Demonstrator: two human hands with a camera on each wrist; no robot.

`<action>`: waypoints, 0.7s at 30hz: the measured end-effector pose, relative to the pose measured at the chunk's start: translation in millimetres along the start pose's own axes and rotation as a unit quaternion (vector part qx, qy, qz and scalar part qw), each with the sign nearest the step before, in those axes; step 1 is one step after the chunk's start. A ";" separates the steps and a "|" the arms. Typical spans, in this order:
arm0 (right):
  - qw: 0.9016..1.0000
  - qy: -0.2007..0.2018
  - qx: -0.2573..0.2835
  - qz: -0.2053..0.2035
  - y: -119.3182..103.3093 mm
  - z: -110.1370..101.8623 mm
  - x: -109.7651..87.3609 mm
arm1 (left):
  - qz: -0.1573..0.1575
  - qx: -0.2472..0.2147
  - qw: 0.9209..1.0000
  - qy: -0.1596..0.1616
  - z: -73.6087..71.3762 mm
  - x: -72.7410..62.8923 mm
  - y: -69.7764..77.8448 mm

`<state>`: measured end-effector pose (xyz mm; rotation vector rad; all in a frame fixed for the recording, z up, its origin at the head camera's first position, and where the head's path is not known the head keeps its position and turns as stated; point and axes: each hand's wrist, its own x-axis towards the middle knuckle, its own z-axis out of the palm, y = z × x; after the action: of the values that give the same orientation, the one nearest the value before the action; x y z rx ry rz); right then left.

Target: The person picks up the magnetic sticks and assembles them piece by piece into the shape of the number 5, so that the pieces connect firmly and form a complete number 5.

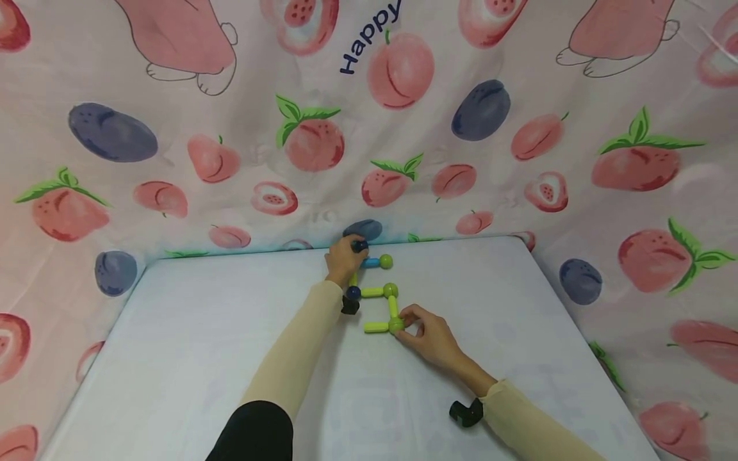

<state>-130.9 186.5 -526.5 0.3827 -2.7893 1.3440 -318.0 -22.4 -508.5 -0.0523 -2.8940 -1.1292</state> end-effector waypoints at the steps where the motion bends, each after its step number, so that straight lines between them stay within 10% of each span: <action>1: 1.000 0.000 0.000 0.000 0.1 0.0 0.0 | 0.002 -0.001 1.000 0.003 0.5 0.3 0.0; 21: 1.000 -0.001 -0.004 -0.001 0.1 -0.9 -0.3 | 0.045 -0.008 0.998 0.035 5.6 1.0 0.9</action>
<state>-130.8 187.4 -526.0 0.3860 -2.7938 1.3325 -319.1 -18.0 -512.0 -0.1400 -2.7914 -1.1160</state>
